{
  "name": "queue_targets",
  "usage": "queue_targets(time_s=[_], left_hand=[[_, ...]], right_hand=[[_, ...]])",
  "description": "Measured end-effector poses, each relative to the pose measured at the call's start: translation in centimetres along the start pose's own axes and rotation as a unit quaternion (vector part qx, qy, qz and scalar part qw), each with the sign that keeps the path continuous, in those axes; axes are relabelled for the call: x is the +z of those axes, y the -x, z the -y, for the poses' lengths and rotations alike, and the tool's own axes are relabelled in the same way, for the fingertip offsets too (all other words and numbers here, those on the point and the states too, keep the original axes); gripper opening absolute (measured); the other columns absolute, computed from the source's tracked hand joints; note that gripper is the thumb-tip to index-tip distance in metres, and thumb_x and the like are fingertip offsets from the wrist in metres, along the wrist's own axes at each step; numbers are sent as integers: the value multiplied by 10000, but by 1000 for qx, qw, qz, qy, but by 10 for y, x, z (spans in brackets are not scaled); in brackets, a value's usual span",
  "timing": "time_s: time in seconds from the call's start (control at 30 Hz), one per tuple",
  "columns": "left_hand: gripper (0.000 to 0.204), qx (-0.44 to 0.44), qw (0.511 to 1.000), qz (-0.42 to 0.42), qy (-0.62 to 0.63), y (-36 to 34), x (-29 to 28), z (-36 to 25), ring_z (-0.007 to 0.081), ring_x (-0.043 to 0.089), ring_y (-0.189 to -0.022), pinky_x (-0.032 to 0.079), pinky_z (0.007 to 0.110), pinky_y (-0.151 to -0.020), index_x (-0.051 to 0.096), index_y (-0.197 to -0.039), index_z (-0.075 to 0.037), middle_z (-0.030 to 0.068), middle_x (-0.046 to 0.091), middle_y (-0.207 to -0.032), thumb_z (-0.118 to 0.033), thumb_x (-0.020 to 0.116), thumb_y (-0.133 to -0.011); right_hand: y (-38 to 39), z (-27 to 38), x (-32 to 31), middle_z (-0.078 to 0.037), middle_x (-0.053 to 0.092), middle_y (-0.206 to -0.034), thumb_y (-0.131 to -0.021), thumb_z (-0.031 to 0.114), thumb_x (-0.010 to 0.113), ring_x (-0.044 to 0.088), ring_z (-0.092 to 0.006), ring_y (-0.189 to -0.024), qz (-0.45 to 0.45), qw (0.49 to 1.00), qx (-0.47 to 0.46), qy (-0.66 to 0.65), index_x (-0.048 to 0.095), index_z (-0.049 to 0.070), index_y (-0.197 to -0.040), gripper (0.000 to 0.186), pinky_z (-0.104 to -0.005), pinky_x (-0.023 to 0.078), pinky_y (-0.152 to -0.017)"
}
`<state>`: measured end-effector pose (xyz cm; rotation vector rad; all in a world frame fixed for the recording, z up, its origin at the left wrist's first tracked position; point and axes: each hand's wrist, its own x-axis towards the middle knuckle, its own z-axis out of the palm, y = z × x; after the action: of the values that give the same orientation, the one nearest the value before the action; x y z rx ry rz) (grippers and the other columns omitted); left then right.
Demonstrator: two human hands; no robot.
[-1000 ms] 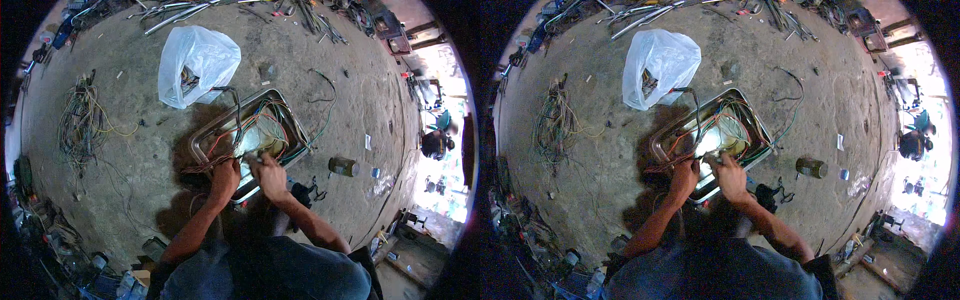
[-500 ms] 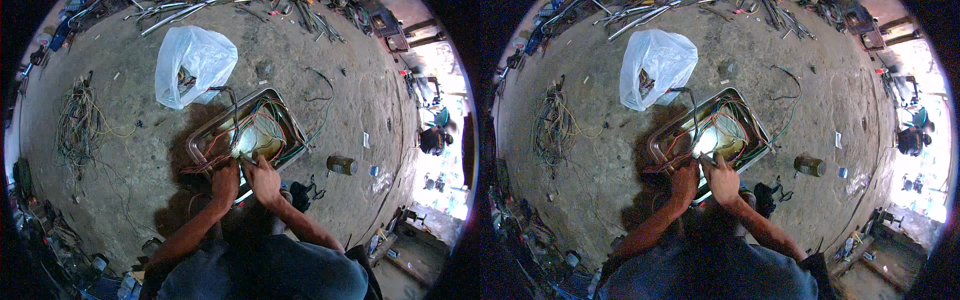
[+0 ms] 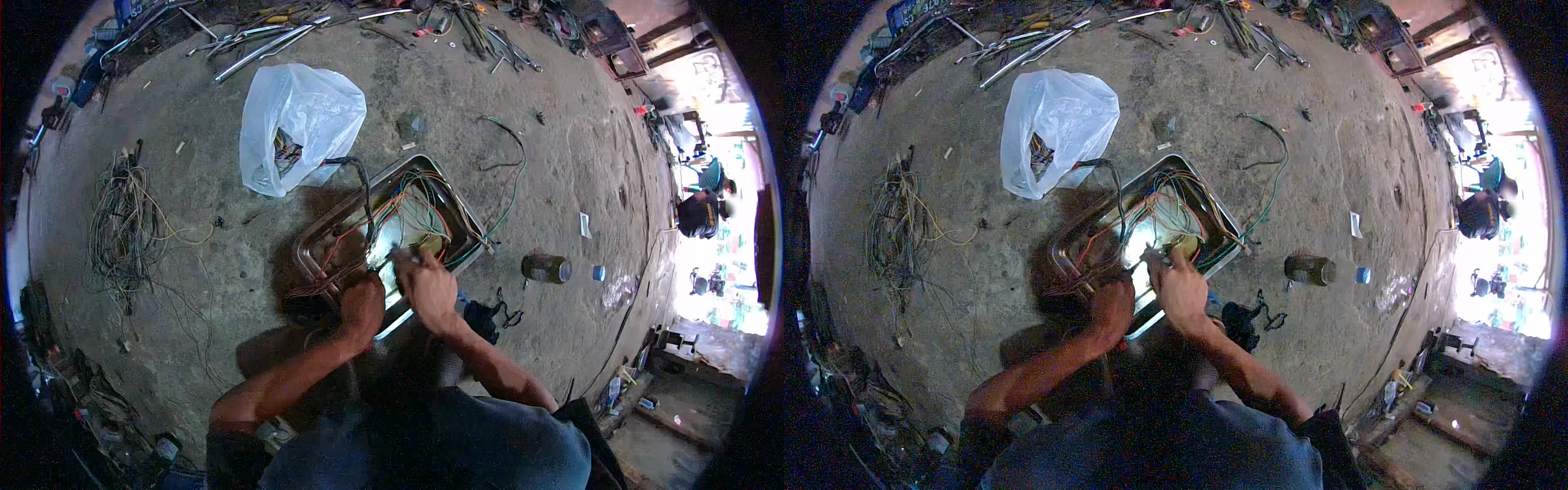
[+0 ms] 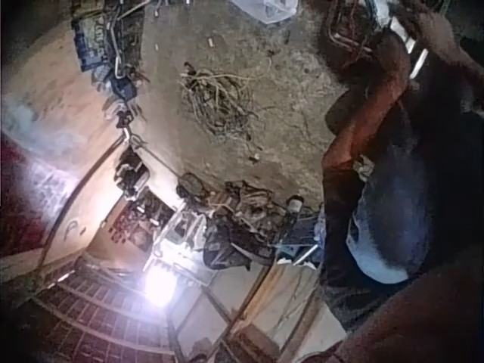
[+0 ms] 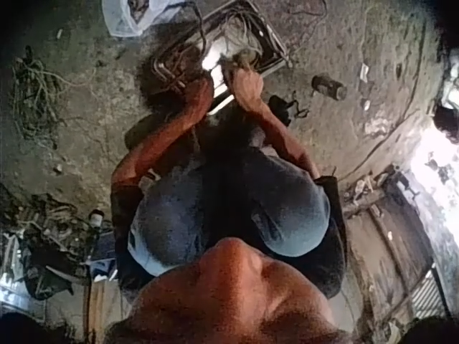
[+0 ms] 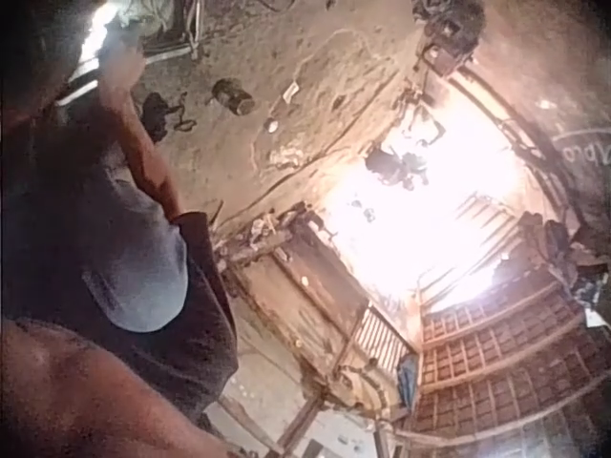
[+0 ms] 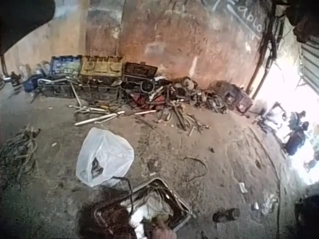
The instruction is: Repairing and cleaning a motorcycle wiring harness on a workshop floor.
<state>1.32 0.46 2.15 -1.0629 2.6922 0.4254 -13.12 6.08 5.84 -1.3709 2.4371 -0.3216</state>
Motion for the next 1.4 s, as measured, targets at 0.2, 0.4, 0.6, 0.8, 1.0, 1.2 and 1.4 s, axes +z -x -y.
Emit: queue_targets(time_s=[0.2, 0.4, 0.6, 0.8, 1.0, 1.2, 1.4], left_hand=[[108, 68, 992, -102, 4, 6, -8, 5, 247, 713, -673, 563, 376, -572, 665, -858, -58, 109, 682, -726, -122, 586, -895], [127, 21, 995, -84, 59, 6, 10, 5, 266, 695, -642, 548, 374, -551, 667, -799, -82, 104, 657, -687, -128, 588, -888], [152, 30, 996, -71, 36, 2, 9, 5, 306, 712, -684, 555, 394, -551, 683, -778, -77, 135, 678, -717, -138, 595, -886], [171, 10, 994, -73, 80, 2, 17, 8, 290, 722, -700, 572, 381, -584, 695, -789, -57, 147, 686, -729, -150, 601, -898], [186, 50, 991, -91, 81, 11, -6, 4, 279, 706, -690, 552, 392, -591, 676, -767, -56, 129, 671, -728, -134, 573, -902], [207, -15, 981, -81, 177, 6, -5, -7, 307, 686, -717, 531, 451, -641, 658, -753, -64, 135, 660, -731, -149, 557, -912], [251, 42, 997, -46, 38, 0, -8, -2, 322, 717, -652, 569, 408, -577, 727, -724, -60, 153, 699, -696, -147, 579, -907]], right_hand=[[1, 1, 1, -145, 605, -1050, -876, 194, 629, 667, -373, -809, 19, 1000, -12, 1, 713, 222, -1138, 276, -491, 551, -666], [5, -5, 12, -141, 613, -1000, -890, 207, 623, 677, -334, -823, 8, 998, -57, 9, 709, 225, -1171, 295, -442, 562, -676], [2, 0, 3, -131, 593, -1109, -880, 208, 618, 681, -294, -904, 72, 993, -77, 56, 733, 147, -1013, 186, -413, 580, -700], [9, 2, 13, -145, 603, -1061, -882, 195, 603, 681, -317, -868, -10, 980, -194, 35, 735, 152, -1015, 192, -430, 577, -675], [11, 2, 16, -142, 602, -1109, -877, 186, 613, 679, -321, -899, 26, 977, -199, 77, 708, 222, -1137, 279, -456, 571, -704], [14, -11, 22, -135, 590, -1073, -865, 178, 612, 672, -311, -912, 33, 974, -193, 117, 695, 202, -1171, 317, -437, 570, -699], [-12, -2, -11, -145, 592, -1150, -831, 183, 679, 689, -318, -818, 72, 993, -74, 55, 705, 208, -1166, 338, -444, 581, -703]])
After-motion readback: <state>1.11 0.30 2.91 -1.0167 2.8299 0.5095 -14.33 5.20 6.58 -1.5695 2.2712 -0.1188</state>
